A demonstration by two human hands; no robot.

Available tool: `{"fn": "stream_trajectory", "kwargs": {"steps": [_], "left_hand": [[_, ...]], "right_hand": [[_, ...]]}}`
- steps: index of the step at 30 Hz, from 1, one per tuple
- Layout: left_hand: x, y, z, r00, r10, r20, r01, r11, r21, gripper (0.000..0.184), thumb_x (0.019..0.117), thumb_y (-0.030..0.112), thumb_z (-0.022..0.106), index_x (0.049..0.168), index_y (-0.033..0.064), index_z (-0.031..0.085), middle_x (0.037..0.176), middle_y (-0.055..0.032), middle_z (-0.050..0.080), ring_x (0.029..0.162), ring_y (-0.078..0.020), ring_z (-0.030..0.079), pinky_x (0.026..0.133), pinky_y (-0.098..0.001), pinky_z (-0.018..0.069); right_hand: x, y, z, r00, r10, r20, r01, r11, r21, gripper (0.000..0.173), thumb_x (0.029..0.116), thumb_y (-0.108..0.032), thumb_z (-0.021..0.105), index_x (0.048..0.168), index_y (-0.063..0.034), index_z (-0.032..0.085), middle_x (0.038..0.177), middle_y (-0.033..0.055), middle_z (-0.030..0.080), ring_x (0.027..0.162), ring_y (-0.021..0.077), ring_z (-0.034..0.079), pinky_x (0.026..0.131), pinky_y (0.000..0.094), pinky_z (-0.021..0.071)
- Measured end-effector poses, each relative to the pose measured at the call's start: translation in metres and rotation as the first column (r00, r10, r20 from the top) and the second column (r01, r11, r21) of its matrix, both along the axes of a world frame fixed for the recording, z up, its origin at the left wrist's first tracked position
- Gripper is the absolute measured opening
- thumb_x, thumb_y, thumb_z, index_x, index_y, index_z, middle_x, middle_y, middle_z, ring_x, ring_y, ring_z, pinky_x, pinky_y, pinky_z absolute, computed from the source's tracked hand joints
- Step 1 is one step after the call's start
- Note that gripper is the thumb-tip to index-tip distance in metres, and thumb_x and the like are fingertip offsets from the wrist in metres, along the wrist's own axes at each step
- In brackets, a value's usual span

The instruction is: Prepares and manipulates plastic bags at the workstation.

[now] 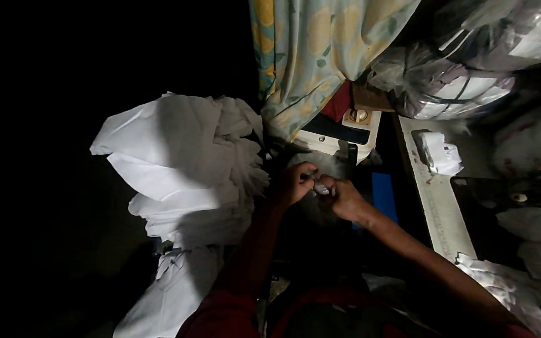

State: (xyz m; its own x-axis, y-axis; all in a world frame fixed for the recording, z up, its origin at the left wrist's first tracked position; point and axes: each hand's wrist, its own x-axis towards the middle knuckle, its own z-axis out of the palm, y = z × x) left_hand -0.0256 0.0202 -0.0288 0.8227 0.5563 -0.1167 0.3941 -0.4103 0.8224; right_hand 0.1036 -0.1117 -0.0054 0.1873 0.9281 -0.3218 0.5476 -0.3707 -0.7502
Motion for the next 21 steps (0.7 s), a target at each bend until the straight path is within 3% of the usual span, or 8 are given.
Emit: {"fn": "stream_trajectory", "kwargs": {"steps": [4,7,10,12,13,15,17,21], "left_hand": [[-0.006,0.005,-0.008,0.996,-0.056,0.071,0.058,0.998,-0.033,0.034,0.0939,-0.001,0.061,0.127,0.0043,0.067,0.124,-0.0128,0.07,0.093,-0.018,0.073,0.085,-0.0373,0.0604],[-0.009,0.01,-0.018,0.989,-0.095,0.112,0.1,0.994,-0.036,0.034,0.0943,-0.001,0.058,0.126,0.0051,0.068,0.122,-0.0106,0.071,0.096,-0.0167,0.073,0.088,-0.0379,0.0599],[-0.01,0.011,-0.026,0.979,-0.163,0.118,0.165,0.986,-0.009,0.033,0.0941,0.006,0.057,0.125,0.0008,0.067,0.113,-0.0154,0.072,0.103,-0.0238,0.07,0.094,-0.0446,0.0557],[-0.007,0.006,-0.023,0.976,-0.202,0.083,0.199,0.979,0.04,0.03,0.0968,0.009,0.061,0.123,-0.0023,0.067,0.113,-0.0184,0.072,0.106,-0.0276,0.07,0.096,-0.0464,0.0552],[-0.004,0.002,-0.02,0.975,-0.216,0.049,0.212,0.974,0.074,0.028,0.0976,0.01,0.063,0.122,-0.0038,0.067,0.112,-0.0202,0.072,0.106,-0.0301,0.07,0.097,-0.0479,0.0551],[0.005,-0.007,-0.015,0.97,-0.238,-0.04,0.241,0.956,0.169,0.026,0.0963,0.013,0.065,0.116,-0.0037,0.069,0.106,-0.0204,0.072,0.103,-0.0319,0.07,0.096,-0.0494,0.0548],[0.014,-0.015,-0.005,0.943,-0.276,-0.185,0.311,0.93,0.198,0.029,0.0987,0.017,0.059,0.119,-0.0011,0.068,0.11,-0.0198,0.071,0.109,-0.0328,0.068,0.1,-0.0497,0.0513],[0.023,-0.031,-0.001,0.913,-0.279,-0.296,0.347,0.915,0.207,0.034,0.1007,0.017,0.054,0.128,-0.0002,0.065,0.121,-0.0204,0.068,0.121,-0.034,0.063,0.106,-0.0476,0.0471]], "right_hand": [[-0.005,-0.005,0.009,0.996,0.063,-0.067,-0.061,0.998,0.031,0.034,0.0933,-0.005,0.062,0.127,-0.0001,0.065,0.111,0.0195,0.07,0.103,0.0301,0.067,0.094,0.0504,0.052],[-0.006,-0.008,0.005,0.983,0.079,-0.163,-0.066,0.994,0.085,0.034,0.0916,-0.005,0.064,0.126,0.0007,0.065,0.111,0.017,0.07,0.102,0.024,0.067,0.093,0.0451,0.0535],[0.003,-0.016,-0.007,0.951,0.069,-0.3,-0.033,0.992,0.123,0.027,0.0933,-0.015,0.067,0.114,0.0017,0.064,0.101,0.0101,0.066,0.089,0.0123,0.063,0.083,0.0325,0.0537],[0.012,-0.02,-0.009,0.938,0.012,-0.346,-0.007,1.0,0.015,0.034,0.0961,-0.029,0.069,0.111,0.0005,0.061,0.094,0.0065,0.06,0.082,0.0104,0.059,0.077,0.0302,0.0523],[0.016,-0.019,-0.008,0.948,-0.031,-0.316,0.008,0.997,-0.074,0.041,0.0967,-0.035,0.069,0.115,0.0011,0.061,0.097,0.0093,0.062,0.084,0.0141,0.06,0.079,0.0341,0.0532],[0.017,-0.013,-0.001,0.983,-0.089,-0.162,0.041,0.96,-0.276,0.056,0.0969,-0.043,0.069,0.129,0.002,0.058,0.113,0.0196,0.065,0.101,0.0273,0.064,0.094,0.0468,0.0525],[0.011,-0.004,0.009,0.998,-0.062,0.033,0.07,0.887,-0.456,0.061,0.0981,-0.041,0.068,0.139,0.0017,0.052,0.129,0.0238,0.062,0.12,0.036,0.061,0.104,0.0549,0.0471],[-0.01,0.015,0.026,0.946,0.086,0.311,0.145,0.748,-0.647,0.049,0.1004,-0.034,0.061,0.133,0.0026,0.057,0.135,0.0243,0.06,0.127,0.0412,0.058,0.1,0.0618,0.0465]]}}
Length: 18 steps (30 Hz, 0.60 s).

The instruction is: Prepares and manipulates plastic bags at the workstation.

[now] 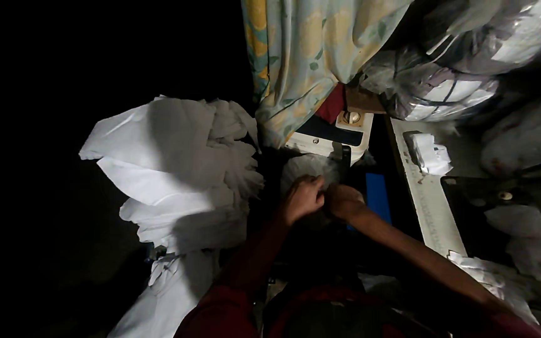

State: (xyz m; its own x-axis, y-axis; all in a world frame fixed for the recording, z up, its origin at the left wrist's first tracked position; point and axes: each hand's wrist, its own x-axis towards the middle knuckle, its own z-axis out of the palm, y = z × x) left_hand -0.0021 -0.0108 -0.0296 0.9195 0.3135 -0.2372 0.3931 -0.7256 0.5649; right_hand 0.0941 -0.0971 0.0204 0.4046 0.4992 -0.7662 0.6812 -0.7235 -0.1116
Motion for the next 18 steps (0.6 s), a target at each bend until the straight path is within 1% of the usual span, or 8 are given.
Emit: {"fn": "stream_trajectory", "kwargs": {"steps": [1,3,5,7,9,12,15,18], "left_hand": [[0.001,-0.002,0.001,0.999,0.028,-0.018,-0.028,1.0,-0.006,0.034,0.1013,0.017,0.053,0.128,0.0004,0.064,0.122,-0.0201,0.068,0.122,-0.0336,0.062,0.106,-0.047,0.0469],[0.001,-0.003,0.002,0.993,0.108,-0.046,-0.109,0.993,-0.036,0.034,0.1015,0.018,0.052,0.129,0.0015,0.064,0.123,-0.0191,0.068,0.122,-0.0323,0.062,0.107,-0.0463,0.0468],[0.001,-0.002,0.002,0.981,0.192,-0.035,-0.195,0.974,-0.113,0.035,0.1024,0.018,0.053,0.132,0.0017,0.063,0.124,-0.0193,0.068,0.121,-0.0314,0.064,0.106,-0.0466,0.0483],[0.002,-0.002,0.001,0.97,0.245,0.014,-0.238,0.952,-0.191,0.036,0.1021,0.016,0.055,0.134,0.0009,0.061,0.123,-0.02,0.068,0.116,-0.0308,0.066,0.103,-0.0466,0.051],[0.002,-0.003,0.0,0.965,0.258,0.052,-0.239,0.941,-0.24,0.037,0.1017,0.014,0.056,0.137,0.0012,0.06,0.124,-0.0198,0.068,0.115,-0.0293,0.067,0.103,-0.045,0.0514],[0.0,-0.001,0.0,0.971,0.22,0.097,-0.188,0.947,-0.261,0.041,0.1009,0.011,0.054,0.142,0.0053,0.058,0.125,-0.0193,0.068,0.115,-0.0291,0.067,0.103,-0.045,0.0515],[-0.003,0.0,0.0,0.985,0.146,0.097,-0.117,0.96,-0.254,0.048,0.103,0.011,0.05,0.15,0.0161,0.053,0.135,-0.015,0.066,0.123,-0.0277,0.064,0.107,-0.0456,0.0481],[-0.003,0.001,0.003,0.987,0.146,0.069,-0.121,0.952,-0.281,0.049,0.1033,0.012,0.05,0.151,0.023,0.053,0.129,-0.0152,0.069,0.116,-0.0286,0.067,0.102,-0.0474,0.0501]], "right_hand": [[-0.002,0.001,0.0,0.999,0.005,0.035,-0.005,1.0,-0.011,0.047,0.0998,-0.035,0.061,0.131,0.001,0.059,0.134,0.0234,0.061,0.125,0.0411,0.059,0.099,0.0619,0.0477],[0.0,0.0,-0.002,0.999,0.016,0.051,-0.017,1.0,0.015,0.046,0.1017,-0.036,0.057,0.131,-0.0012,0.061,0.134,0.0232,0.062,0.126,0.0412,0.06,0.099,0.0622,0.0482],[0.005,-0.009,-0.008,0.998,0.053,0.033,-0.058,0.989,0.139,0.044,0.1036,-0.035,0.054,0.132,-0.0023,0.062,0.133,0.0228,0.063,0.125,0.0406,0.06,0.1,0.0613,0.0479],[0.011,-0.018,-0.011,0.999,0.038,-0.029,-0.028,0.96,0.279,0.043,0.1022,-0.03,0.058,0.134,-0.0004,0.06,0.13,0.0239,0.064,0.124,0.041,0.06,0.103,0.0597,0.0464],[0.011,-0.025,-0.011,0.997,0.001,-0.078,0.026,0.935,0.353,0.04,0.0994,-0.025,0.062,0.131,0.0002,0.061,0.123,0.0239,0.066,0.119,0.0406,0.063,0.101,0.0585,0.0478],[0.014,-0.035,-0.015,0.991,0.011,-0.135,0.054,0.884,0.465,0.032,0.0952,-0.021,0.067,0.118,0.0016,0.064,0.111,0.0227,0.068,0.108,0.0394,0.065,0.094,0.0582,0.0501],[0.015,-0.045,-0.016,0.986,0.093,-0.141,0.003,0.825,0.566,0.03,0.0915,-0.017,0.068,0.113,0.0038,0.066,0.107,0.0239,0.068,0.105,0.0402,0.066,0.092,0.0586,0.0504],[0.014,-0.049,-0.013,0.976,0.148,-0.158,-0.023,0.797,0.603,0.026,0.0908,-0.014,0.068,0.11,0.0043,0.067,0.104,0.0237,0.068,0.102,0.0392,0.066,0.091,0.0579,0.0511]]}}
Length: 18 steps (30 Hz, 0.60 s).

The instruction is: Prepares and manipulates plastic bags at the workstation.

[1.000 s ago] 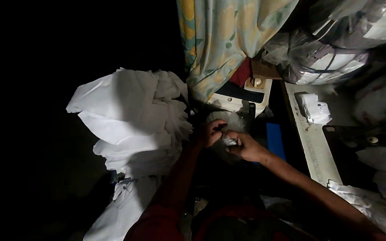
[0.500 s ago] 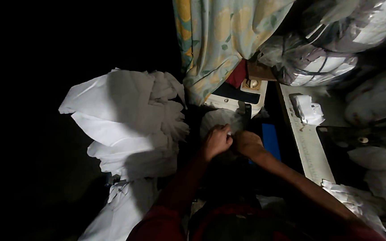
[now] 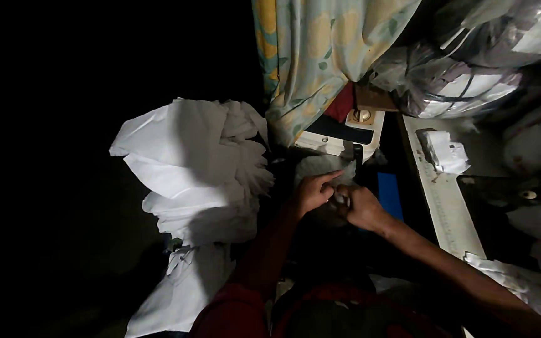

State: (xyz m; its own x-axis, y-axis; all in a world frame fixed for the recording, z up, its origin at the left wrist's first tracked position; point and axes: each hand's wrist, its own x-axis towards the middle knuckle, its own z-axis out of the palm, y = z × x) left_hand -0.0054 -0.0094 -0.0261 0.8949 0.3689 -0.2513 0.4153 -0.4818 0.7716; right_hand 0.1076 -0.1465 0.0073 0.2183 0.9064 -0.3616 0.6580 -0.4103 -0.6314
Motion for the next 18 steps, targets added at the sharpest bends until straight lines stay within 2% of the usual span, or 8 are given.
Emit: {"fn": "stream_trajectory", "kwargs": {"steps": [5,7,9,10,12,14,16,18], "left_hand": [[-0.003,0.009,0.008,0.999,-0.054,-0.005,0.053,0.994,-0.093,0.064,0.1009,0.005,0.055,0.158,0.03,0.04,0.149,-0.0069,0.057,0.12,-0.0239,0.066,0.102,-0.0453,0.0535],[-0.01,0.007,0.007,1.0,0.021,0.009,-0.02,1.0,-0.012,0.063,0.0977,0.007,0.06,0.156,0.0236,0.045,0.145,-0.012,0.059,0.119,-0.028,0.065,0.099,-0.0484,0.0524],[-0.021,0.005,0.007,0.976,0.217,-0.006,-0.217,0.976,0.008,0.055,0.096,0.013,0.067,0.148,0.0093,0.052,0.147,-0.0179,0.053,0.129,-0.0312,0.057,0.107,-0.0491,0.0487],[-0.026,0.002,0.01,0.945,0.327,-0.02,-0.327,0.945,-0.019,0.049,0.0969,0.016,0.067,0.142,0.0024,0.054,0.141,-0.021,0.055,0.122,-0.0308,0.06,0.102,-0.0475,0.0516],[-0.033,-0.009,0.02,0.896,0.429,-0.114,-0.444,0.872,-0.207,0.043,0.107,0.025,0.054,0.141,-0.002,0.049,0.124,-0.0228,0.062,0.099,-0.0271,0.068,0.086,-0.0422,0.0584],[-0.038,-0.02,0.029,0.891,0.398,-0.218,-0.453,0.807,-0.378,0.055,0.1071,0.036,0.053,0.147,0.0002,0.041,0.128,-0.0243,0.06,0.105,-0.0291,0.067,0.088,-0.0444,0.0577],[-0.041,-0.025,0.028,0.905,0.345,-0.25,-0.41,0.864,-0.292,0.063,0.1012,0.039,0.064,0.145,-0.0008,0.044,0.128,-0.0227,0.062,0.109,-0.0281,0.066,0.094,-0.0444,0.0561],[-0.042,-0.026,0.02,0.906,0.338,-0.254,-0.406,0.864,-0.297,0.056,0.1016,0.031,0.065,0.143,-0.0025,0.045,0.124,-0.0201,0.063,0.104,-0.0236,0.068,0.088,-0.0399,0.0582]], "right_hand": [[-0.01,-0.009,-0.003,0.995,0.084,-0.051,-0.078,0.989,0.122,0.029,0.0921,-0.019,0.065,0.109,0.005,0.068,0.103,0.0232,0.069,0.097,0.038,0.067,0.087,0.0562,0.0526],[-0.016,-0.013,-0.005,0.997,0.045,-0.064,-0.038,0.992,0.12,0.043,0.0993,-0.032,0.063,0.122,0.0043,0.065,0.113,0.0235,0.068,0.102,0.0366,0.068,0.093,0.0545,0.0528],[-0.026,-0.016,-0.007,0.992,-0.033,-0.118,0.05,0.989,0.141,0.048,0.103,-0.036,0.058,0.129,0.0051,0.061,0.123,0.0244,0.065,0.112,0.0353,0.066,0.1,0.051,0.0513],[-0.031,-0.018,-0.008,0.982,-0.066,-0.176,0.097,0.98,0.175,0.047,0.1047,-0.034,0.055,0.13,0.0053,0.06,0.126,0.0242,0.063,0.114,0.0332,0.064,0.102,0.048,0.0505],[-0.041,-0.022,-0.016,0.955,-0.067,-0.29,0.15,0.95,0.273,0.044,0.1056,-0.027,0.046,0.131,0.0066,0.059,0.13,0.0244,0.06,0.119,0.0301,0.061,0.104,0.0433,0.0487],[-0.05,-0.025,-0.025,0.948,-0.019,-0.316,0.137,0.925,0.354,0.041,0.1033,-0.016,0.043,0.131,0.0085,0.061,0.131,0.0266,0.06,0.121,0.0318,0.06,0.106,0.043,0.0476],[-0.054,-0.028,-0.032,0.95,-0.018,-0.31,0.139,0.917,0.374,0.035,0.1003,-0.006,0.045,0.126,0.0065,0.066,0.129,0.0249,0.064,0.12,0.0303,0.063,0.106,0.0418,0.0495],[-0.051,-0.028,-0.037,0.93,-0.119,-0.346,0.234,0.921,0.311,0.031,0.0987,-0.001,0.049,0.123,0.0055,0.067,0.124,0.0212,0.067,0.113,0.0261,0.066,0.101,0.0395,0.0525]]}}
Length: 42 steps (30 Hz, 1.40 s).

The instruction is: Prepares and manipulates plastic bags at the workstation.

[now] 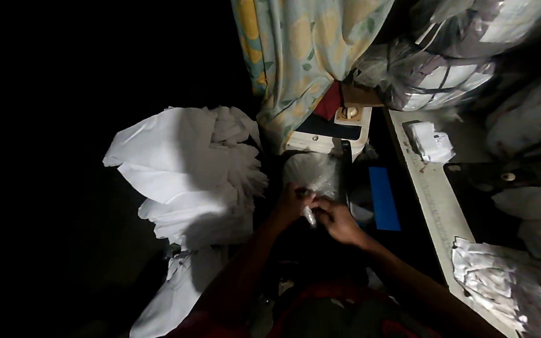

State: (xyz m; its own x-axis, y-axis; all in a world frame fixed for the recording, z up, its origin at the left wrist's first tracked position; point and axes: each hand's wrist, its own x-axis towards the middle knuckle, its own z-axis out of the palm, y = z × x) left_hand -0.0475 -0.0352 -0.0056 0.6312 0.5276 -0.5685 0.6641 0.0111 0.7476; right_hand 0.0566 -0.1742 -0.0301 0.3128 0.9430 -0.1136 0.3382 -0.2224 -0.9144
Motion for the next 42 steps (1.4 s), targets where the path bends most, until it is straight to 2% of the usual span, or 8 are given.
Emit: {"fn": "stream_trajectory", "kwargs": {"steps": [4,8,14,19,27,36,38,42], "left_hand": [[-0.003,-0.003,-0.012,0.994,0.103,0.047,-0.093,0.981,-0.173,0.049,0.1018,0.011,0.061,0.143,-0.0033,0.039,0.121,-0.0206,0.061,0.095,-0.0233,0.069,0.08,-0.0382,0.0608],[0.0,-0.006,-0.008,0.986,0.156,0.054,-0.145,0.974,-0.172,0.039,0.1065,0.011,0.049,0.142,-0.0028,0.039,0.115,-0.0168,0.059,0.091,-0.0184,0.064,0.08,-0.0341,0.0563],[0.002,-0.005,-0.018,0.975,0.166,0.146,-0.16,0.986,-0.057,0.038,0.1133,0.027,0.035,0.134,-0.0026,0.048,0.113,-0.0175,0.058,0.09,-0.0195,0.061,0.081,-0.0351,0.054],[0.025,-0.002,-0.009,0.999,0.022,-0.023,-0.017,0.985,0.17,0.038,0.1128,0.022,0.036,0.135,-0.0047,0.051,0.114,-0.0227,0.064,0.103,-0.0301,0.065,0.095,-0.0453,0.0523],[0.027,0.008,-0.02,0.996,-0.094,-0.007,0.093,0.963,0.254,0.032,0.112,0.022,0.039,0.129,0.0007,0.057,0.105,-0.0199,0.066,0.092,-0.0285,0.067,0.086,-0.0456,0.0546],[0.001,0.024,-0.026,0.99,-0.137,0.014,0.133,0.978,0.16,0.036,0.1114,0.022,0.039,0.132,-0.0028,0.055,0.103,-0.0171,0.064,0.082,-0.02,0.062,0.077,-0.0361,0.054],[-0.001,0.028,-0.024,0.984,-0.167,-0.067,0.174,0.977,0.123,0.037,0.1111,0.024,0.041,0.134,-0.0032,0.053,0.109,-0.0186,0.064,0.089,-0.022,0.065,0.082,-0.0375,0.0553],[0.005,0.022,-0.016,0.917,-0.209,-0.339,0.269,0.953,0.14,0.056,0.1011,0.039,0.063,0.139,-0.0011,0.053,0.135,-0.022,0.06,0.125,-0.031,0.06,0.107,-0.0481,0.0472]], "right_hand": [[0.012,0.008,-0.009,0.984,-0.17,0.057,0.174,0.982,-0.07,0.033,0.0977,-0.011,0.059,0.127,0.0049,0.057,0.109,0.0181,0.069,0.095,0.0241,0.069,0.088,0.0401,0.0573],[0.02,0.025,-0.007,0.983,-0.082,0.164,0.096,0.992,-0.08,0.049,0.0956,-0.025,0.071,0.13,0.0069,0.057,0.121,0.0247,0.064,0.104,0.0319,0.067,0.095,0.0441,0.0551],[0.023,0.043,0.011,0.939,0.034,0.342,0.076,0.95,-0.303,0.046,0.1029,-0.033,0.059,0.134,0.0005,0.056,0.13,0.0239,0.061,0.111,0.0374,0.067,0.097,0.0524,0.0532],[0.016,0.069,0.017,0.867,0.115,0.486,0.155,0.864,-0.48,0.047,0.105,-0.025,0.053,0.147,-0.0064,0.046,0.137,0.0257,0.056,0.113,0.0437,0.065,0.092,0.0576,0.0539],[0.035,0.081,0.0,0.882,0.2,0.428,0.105,0.801,-0.589,0.048,0.1088,-0.029,0.046,0.156,-0.0254,0.039,0.138,0.0264,0.056,0.113,0.0454,0.065,0.092,0.0609,0.0532],[0.037,0.09,-0.008,0.908,0.315,0.275,-0.101,0.803,-0.587,0.049,0.1101,-0.028,0.041,0.158,-0.0229,0.038,0.141,0.0263,0.055,0.124,0.0447,0.059,0.102,0.0606,0.0481],[0.039,0.087,-0.008,0.894,0.37,0.253,-0.165,0.797,-0.581,0.05,0.1088,-0.024,0.045,0.158,-0.0185,0.038,0.149,0.0275,0.046,0.128,0.0458,0.056,0.104,0.0607,0.0464],[0.035,0.081,-0.002,0.855,0.437,0.28,-0.223,0.797,-0.562,0.046,0.1026,-0.018,0.058,0.147,-0.0078,0.05,0.142,0.025,0.053,0.123,0.0432,0.059,0.101,0.06,0.049]]}}
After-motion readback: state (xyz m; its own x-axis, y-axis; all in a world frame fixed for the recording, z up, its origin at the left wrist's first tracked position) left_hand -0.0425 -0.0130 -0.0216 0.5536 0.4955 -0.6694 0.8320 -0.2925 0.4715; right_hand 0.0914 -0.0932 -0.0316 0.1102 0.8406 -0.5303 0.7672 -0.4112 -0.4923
